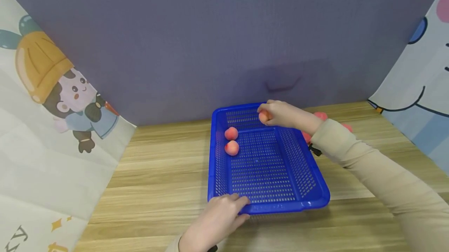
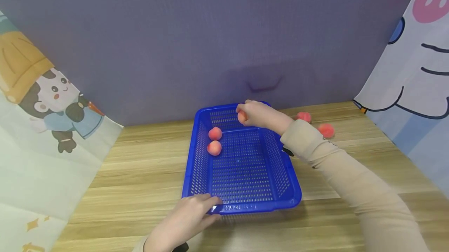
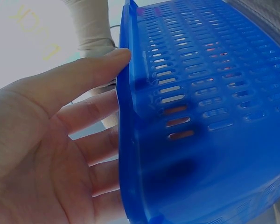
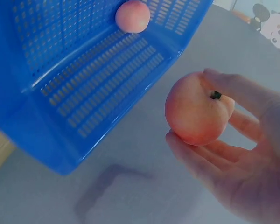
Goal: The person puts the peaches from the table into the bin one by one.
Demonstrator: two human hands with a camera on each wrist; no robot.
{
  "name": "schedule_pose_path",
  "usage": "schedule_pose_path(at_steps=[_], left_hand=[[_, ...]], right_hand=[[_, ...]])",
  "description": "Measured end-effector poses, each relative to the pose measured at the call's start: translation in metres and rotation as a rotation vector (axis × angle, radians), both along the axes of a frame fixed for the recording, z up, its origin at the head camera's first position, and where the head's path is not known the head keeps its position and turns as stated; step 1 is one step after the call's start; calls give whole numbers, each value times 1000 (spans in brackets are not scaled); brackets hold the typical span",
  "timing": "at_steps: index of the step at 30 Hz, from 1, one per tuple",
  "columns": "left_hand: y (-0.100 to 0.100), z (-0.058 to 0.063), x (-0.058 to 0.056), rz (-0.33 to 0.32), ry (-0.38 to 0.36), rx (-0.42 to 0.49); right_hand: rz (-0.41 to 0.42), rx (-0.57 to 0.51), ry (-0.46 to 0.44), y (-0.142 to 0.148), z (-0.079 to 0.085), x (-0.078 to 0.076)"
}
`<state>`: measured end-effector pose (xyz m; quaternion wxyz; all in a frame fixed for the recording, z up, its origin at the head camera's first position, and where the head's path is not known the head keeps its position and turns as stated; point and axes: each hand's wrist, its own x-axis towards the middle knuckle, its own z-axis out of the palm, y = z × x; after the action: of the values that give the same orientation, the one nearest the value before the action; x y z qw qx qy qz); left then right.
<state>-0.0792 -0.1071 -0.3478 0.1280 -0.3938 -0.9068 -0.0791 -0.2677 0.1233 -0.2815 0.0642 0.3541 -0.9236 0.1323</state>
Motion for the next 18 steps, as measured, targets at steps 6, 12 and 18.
schedule_pose_path(at_steps=[6, 12, 18], left_hand=[[0, 1, 0, 1, -5, -6], [0, 1, 0, 1, -5, -5], [0, 0, 0, 1, -15, 4]], right_hand=[[16, 19, -4, -15, -3, 1], [28, 30, -34, -27, -7, 4], [95, 3, 2, -39, -13, 10]])
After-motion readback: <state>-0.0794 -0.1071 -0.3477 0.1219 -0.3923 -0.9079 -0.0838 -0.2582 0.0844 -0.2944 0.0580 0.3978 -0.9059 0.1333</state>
